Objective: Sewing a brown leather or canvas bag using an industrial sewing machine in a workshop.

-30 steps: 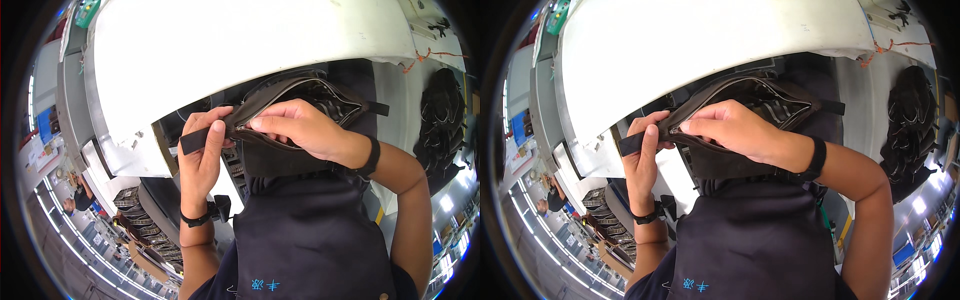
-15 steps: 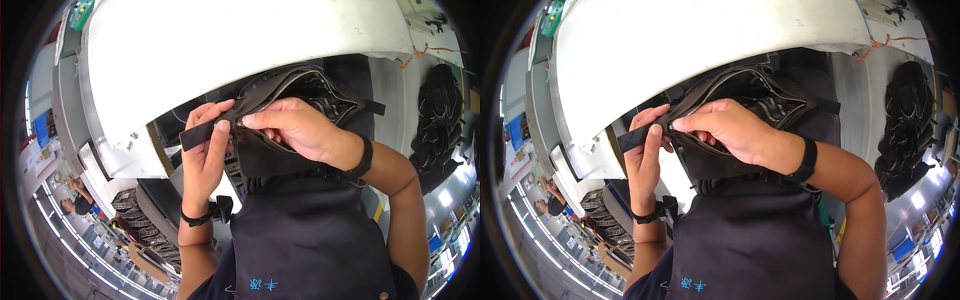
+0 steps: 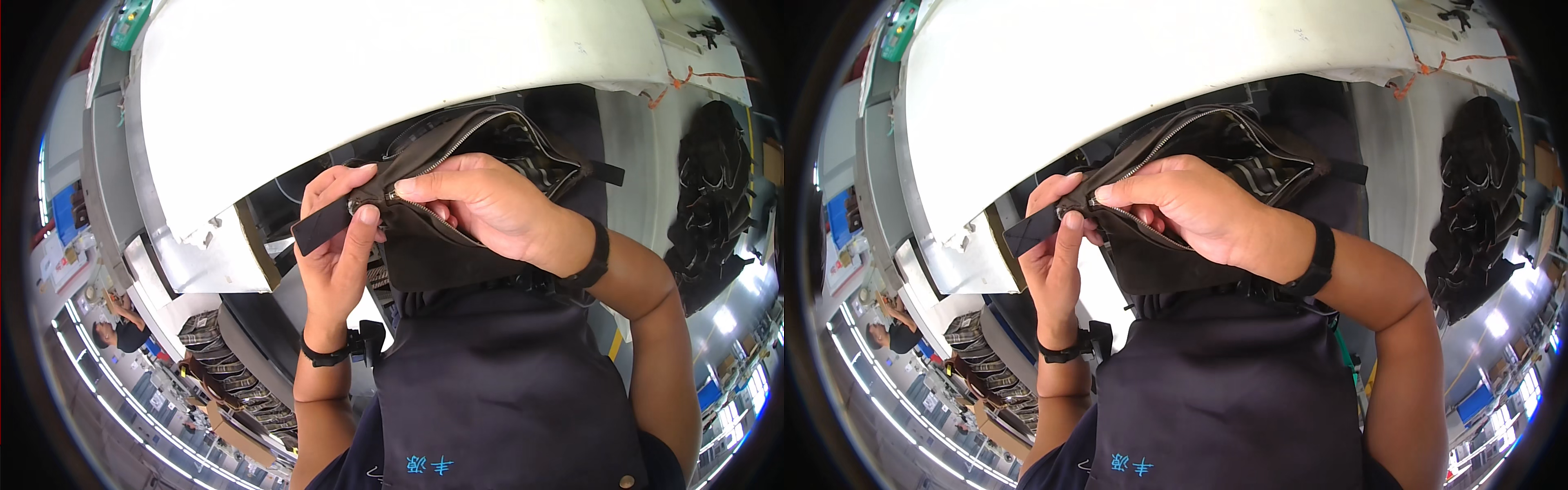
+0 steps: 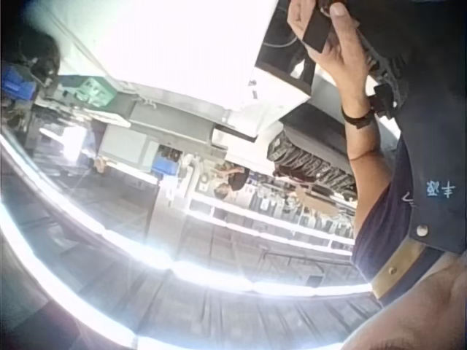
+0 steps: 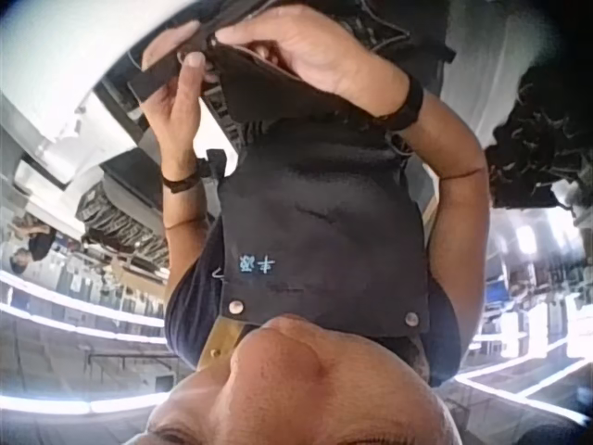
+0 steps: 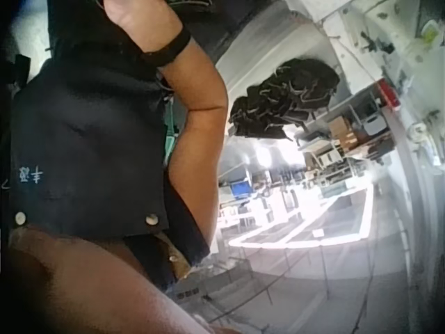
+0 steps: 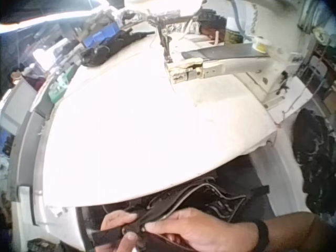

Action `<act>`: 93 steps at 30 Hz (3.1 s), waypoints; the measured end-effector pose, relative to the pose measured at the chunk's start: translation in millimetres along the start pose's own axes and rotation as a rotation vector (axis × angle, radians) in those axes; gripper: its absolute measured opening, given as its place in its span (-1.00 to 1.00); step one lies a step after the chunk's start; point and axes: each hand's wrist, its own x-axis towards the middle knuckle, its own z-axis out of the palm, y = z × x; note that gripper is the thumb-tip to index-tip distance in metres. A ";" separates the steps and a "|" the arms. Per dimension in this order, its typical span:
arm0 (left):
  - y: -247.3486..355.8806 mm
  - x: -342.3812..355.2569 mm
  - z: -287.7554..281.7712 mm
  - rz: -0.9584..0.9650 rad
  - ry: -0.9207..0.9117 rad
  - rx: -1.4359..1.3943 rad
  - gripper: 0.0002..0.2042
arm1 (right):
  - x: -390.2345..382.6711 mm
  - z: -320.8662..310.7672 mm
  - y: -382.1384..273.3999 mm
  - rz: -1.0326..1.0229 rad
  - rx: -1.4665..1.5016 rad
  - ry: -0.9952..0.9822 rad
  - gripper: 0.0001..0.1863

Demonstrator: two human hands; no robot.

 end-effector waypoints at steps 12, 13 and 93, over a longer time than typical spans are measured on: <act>-22.5 5.1 0.9 0.400 0.100 0.420 -0.60 | -0.9 1.6 3.8 -0.049 0.053 0.032 -0.88; -22.4 5.5 0.7 0.412 0.096 0.409 -0.60 | -1.5 1.9 3.1 -0.043 0.042 0.033 -0.85; -14.2 3.8 32.9 -0.046 0.096 0.159 -0.63 | 12.3 -0.4 7.5 -0.338 -0.338 0.034 -0.80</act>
